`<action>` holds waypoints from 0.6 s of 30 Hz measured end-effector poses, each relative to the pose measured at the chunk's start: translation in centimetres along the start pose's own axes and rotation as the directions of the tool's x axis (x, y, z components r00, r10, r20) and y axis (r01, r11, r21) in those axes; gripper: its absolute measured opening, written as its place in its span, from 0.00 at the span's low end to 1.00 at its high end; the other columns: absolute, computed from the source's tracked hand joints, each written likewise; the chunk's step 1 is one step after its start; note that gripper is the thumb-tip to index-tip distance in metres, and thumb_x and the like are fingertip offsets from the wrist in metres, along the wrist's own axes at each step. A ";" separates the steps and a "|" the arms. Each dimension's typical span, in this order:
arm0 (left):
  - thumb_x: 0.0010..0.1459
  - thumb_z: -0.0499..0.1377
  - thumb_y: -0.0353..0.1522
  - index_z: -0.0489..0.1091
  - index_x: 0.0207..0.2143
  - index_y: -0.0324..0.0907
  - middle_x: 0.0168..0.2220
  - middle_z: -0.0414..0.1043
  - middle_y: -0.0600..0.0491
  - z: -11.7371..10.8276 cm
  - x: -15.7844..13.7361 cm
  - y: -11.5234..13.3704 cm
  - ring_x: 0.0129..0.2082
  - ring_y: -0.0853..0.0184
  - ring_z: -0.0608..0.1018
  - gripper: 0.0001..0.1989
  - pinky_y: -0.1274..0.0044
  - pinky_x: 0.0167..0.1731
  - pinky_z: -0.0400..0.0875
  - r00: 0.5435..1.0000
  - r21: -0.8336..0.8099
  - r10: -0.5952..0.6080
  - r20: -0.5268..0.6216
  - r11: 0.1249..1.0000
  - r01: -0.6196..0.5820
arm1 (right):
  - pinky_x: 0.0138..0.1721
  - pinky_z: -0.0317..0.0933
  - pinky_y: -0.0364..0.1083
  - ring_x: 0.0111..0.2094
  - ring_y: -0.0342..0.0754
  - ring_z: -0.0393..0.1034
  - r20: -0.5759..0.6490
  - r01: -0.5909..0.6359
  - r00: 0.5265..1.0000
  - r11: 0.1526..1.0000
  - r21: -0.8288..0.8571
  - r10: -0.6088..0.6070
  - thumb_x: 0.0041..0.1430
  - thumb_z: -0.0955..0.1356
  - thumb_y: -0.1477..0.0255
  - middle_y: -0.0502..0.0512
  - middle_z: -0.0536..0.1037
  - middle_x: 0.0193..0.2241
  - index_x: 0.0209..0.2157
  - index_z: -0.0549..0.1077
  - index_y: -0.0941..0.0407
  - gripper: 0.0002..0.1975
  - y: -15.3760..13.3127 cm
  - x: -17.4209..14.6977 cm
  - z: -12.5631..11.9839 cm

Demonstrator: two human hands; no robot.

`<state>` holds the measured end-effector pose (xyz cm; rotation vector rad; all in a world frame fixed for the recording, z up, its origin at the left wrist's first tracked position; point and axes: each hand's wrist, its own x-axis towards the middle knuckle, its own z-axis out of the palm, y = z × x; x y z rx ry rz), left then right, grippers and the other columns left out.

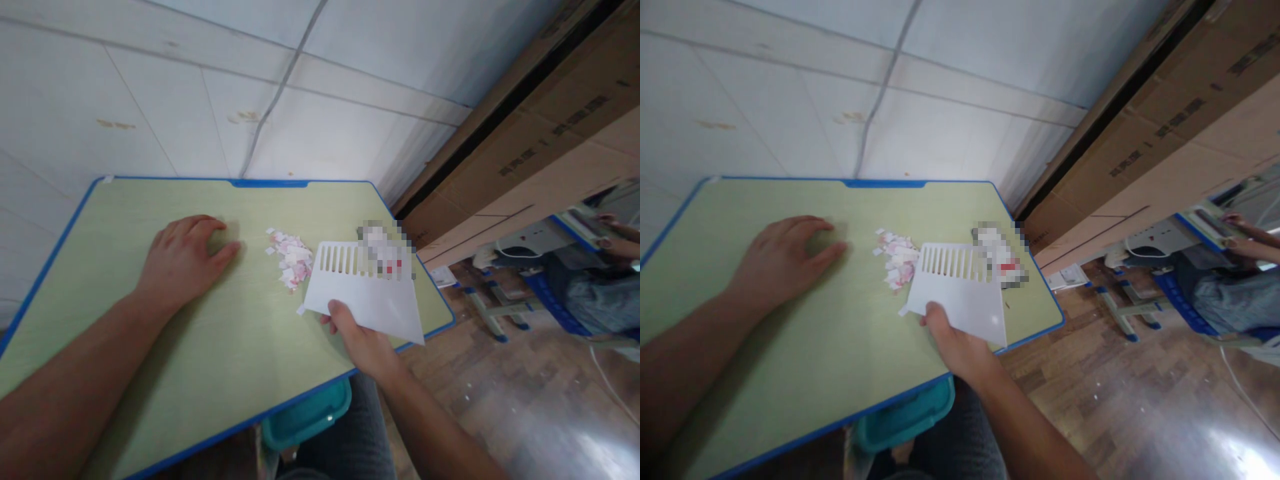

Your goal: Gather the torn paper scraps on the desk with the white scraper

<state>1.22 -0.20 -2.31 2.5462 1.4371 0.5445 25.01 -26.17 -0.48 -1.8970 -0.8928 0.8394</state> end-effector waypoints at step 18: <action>0.76 0.56 0.51 0.79 0.70 0.35 0.77 0.75 0.32 -0.3 1.4 0.7 0.75 0.40 0.74 0.35 0.49 0.78 0.66 1.000 0.039 0.005 0.025 0.999 -0.006 | 0.53 0.77 0.52 0.36 0.58 0.82 -0.105 0.120 0.988 0.990 0.069 -0.112 0.65 0.71 0.61 0.52 0.84 0.26 0.20 0.74 0.45 0.18 0.3 -0.3 0.9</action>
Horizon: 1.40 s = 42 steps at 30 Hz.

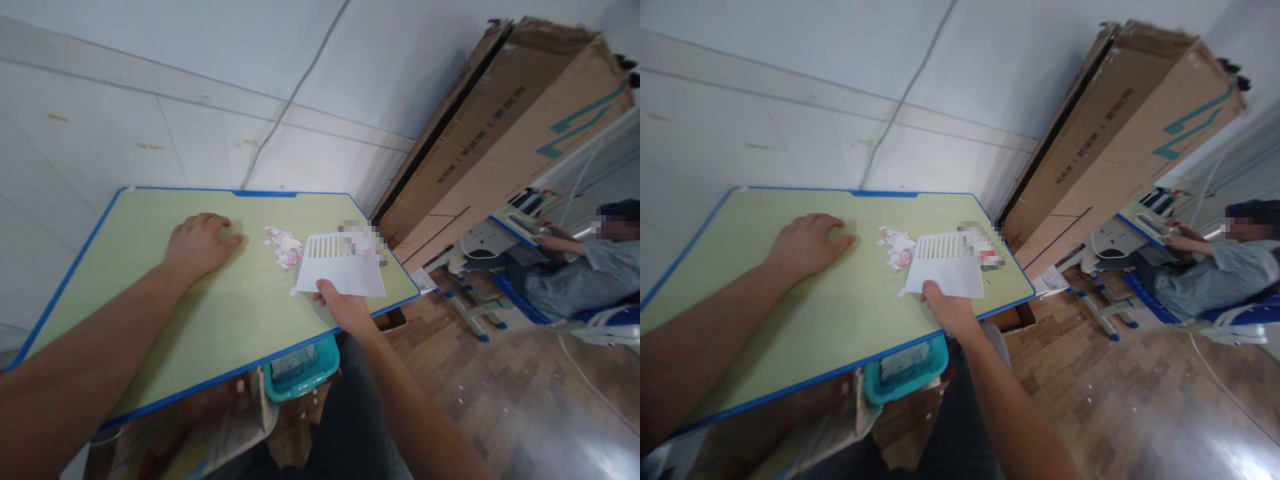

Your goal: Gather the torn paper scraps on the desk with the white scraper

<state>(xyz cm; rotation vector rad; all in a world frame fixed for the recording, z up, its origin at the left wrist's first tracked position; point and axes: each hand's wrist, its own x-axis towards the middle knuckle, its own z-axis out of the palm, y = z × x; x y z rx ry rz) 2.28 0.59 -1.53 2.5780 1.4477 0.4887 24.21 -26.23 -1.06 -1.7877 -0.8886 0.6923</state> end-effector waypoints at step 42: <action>0.73 0.54 0.52 0.81 0.67 0.40 0.73 0.80 0.36 0.4 0.2 -0.5 0.75 0.40 0.77 0.34 0.52 0.77 0.70 0.999 0.079 0.021 -0.024 0.997 -0.019 | 0.45 0.79 0.53 0.31 0.57 0.81 0.027 0.013 1.000 0.991 0.130 -0.016 0.66 0.74 0.57 0.55 0.85 0.25 0.22 0.79 0.49 0.20 2.7 -2.8 -2.1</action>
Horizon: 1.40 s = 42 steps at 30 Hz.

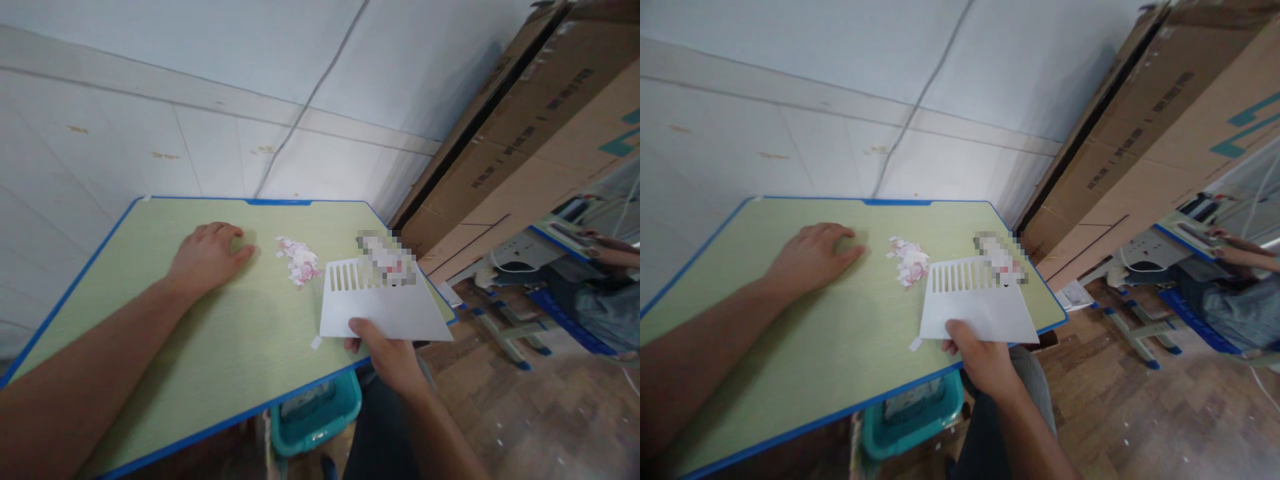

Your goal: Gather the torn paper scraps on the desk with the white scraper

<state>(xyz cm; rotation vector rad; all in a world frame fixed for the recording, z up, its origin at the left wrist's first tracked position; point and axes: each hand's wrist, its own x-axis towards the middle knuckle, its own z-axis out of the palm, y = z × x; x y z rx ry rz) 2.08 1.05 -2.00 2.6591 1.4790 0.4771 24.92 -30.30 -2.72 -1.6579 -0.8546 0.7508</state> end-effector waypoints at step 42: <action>0.69 0.53 0.58 0.84 0.65 0.45 0.73 0.81 0.37 -0.5 0.6 -3.0 0.74 0.37 0.79 0.38 0.50 0.77 0.70 1.000 -0.027 0.016 0.000 1.000 -0.016 | 0.39 0.79 0.52 0.27 0.56 0.80 0.155 0.055 0.986 0.998 0.018 -0.057 0.59 0.73 0.60 0.54 0.82 0.20 0.17 0.73 0.46 0.17 -0.7 0.5 -0.6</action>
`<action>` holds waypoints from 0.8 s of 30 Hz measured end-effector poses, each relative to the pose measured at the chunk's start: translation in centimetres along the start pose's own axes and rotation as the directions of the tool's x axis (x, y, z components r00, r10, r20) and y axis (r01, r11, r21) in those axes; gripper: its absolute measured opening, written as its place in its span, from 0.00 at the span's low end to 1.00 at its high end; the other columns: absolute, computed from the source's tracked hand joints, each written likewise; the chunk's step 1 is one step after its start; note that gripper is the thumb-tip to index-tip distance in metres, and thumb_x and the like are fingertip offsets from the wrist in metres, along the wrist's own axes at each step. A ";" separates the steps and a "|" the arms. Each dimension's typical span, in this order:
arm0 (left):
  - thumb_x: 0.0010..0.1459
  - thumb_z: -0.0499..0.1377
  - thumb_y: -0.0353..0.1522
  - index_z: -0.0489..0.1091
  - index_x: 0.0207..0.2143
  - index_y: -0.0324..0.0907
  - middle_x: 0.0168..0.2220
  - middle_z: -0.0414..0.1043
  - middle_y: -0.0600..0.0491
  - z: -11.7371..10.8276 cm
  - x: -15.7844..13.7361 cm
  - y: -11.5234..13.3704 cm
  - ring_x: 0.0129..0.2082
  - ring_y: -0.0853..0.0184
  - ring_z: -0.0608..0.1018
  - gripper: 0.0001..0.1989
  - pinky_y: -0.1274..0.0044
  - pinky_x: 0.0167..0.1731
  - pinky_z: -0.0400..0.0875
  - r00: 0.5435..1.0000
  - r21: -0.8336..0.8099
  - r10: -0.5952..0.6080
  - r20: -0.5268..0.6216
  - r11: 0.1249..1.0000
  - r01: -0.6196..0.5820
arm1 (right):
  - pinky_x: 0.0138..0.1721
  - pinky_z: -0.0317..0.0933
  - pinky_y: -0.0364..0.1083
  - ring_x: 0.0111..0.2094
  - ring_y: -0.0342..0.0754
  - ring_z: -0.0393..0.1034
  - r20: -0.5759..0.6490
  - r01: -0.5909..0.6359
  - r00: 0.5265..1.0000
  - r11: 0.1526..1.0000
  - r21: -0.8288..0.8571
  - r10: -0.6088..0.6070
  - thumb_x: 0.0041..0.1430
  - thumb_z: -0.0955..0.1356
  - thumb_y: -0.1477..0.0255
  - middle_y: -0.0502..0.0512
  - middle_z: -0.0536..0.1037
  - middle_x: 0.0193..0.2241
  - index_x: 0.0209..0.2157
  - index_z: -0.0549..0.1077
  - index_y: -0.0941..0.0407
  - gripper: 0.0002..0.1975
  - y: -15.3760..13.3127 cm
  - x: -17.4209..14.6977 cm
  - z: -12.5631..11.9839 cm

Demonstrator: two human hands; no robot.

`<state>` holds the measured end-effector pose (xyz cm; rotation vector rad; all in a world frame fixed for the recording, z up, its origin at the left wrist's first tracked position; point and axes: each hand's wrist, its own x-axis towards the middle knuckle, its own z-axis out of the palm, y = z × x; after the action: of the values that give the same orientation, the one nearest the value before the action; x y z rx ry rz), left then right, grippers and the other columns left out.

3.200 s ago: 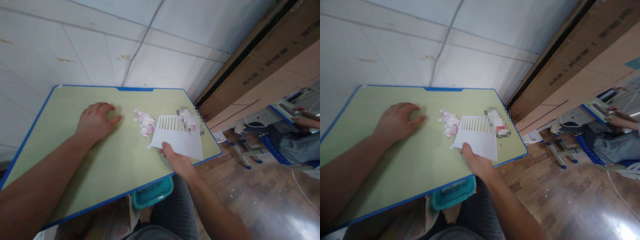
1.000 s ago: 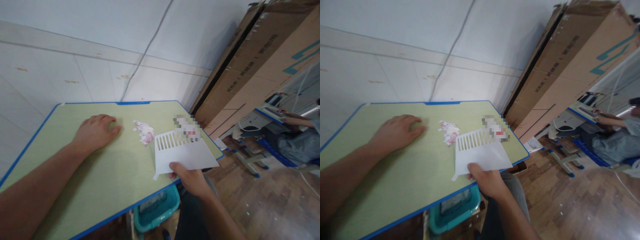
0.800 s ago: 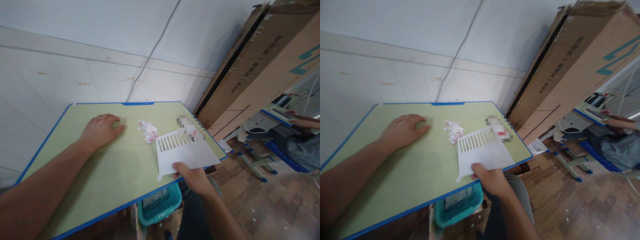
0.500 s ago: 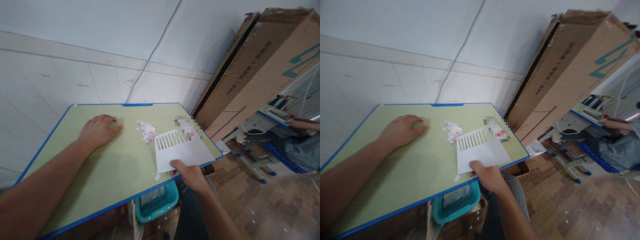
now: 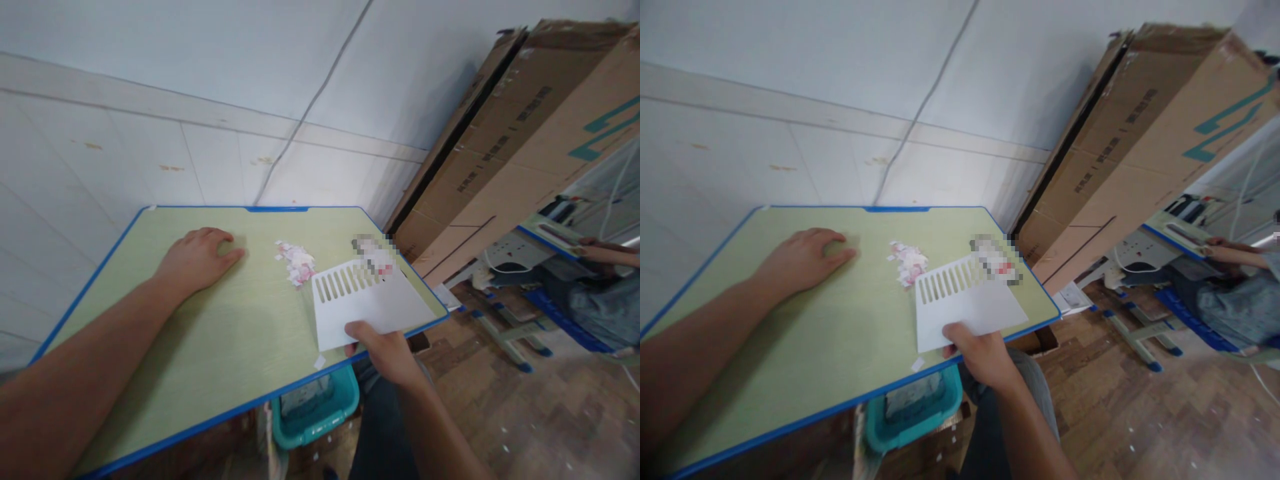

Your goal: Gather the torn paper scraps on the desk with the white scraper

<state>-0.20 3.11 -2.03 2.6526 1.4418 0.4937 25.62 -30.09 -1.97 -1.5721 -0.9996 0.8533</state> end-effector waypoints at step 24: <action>0.73 0.53 0.56 0.83 0.66 0.43 0.73 0.80 0.38 -0.7 -0.3 0.6 0.75 0.40 0.79 0.36 0.54 0.78 0.70 0.999 0.033 -0.012 0.036 0.999 0.011 | 0.37 0.80 0.52 0.24 0.54 0.78 0.032 -0.054 0.998 0.996 0.071 0.052 0.59 0.76 0.60 0.54 0.82 0.20 0.21 0.77 0.49 0.15 2.2 -0.5 -0.4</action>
<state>-0.11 2.47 -1.29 2.6628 1.4667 0.4225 26.22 -30.94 -4.00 -1.5344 -0.9418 0.9427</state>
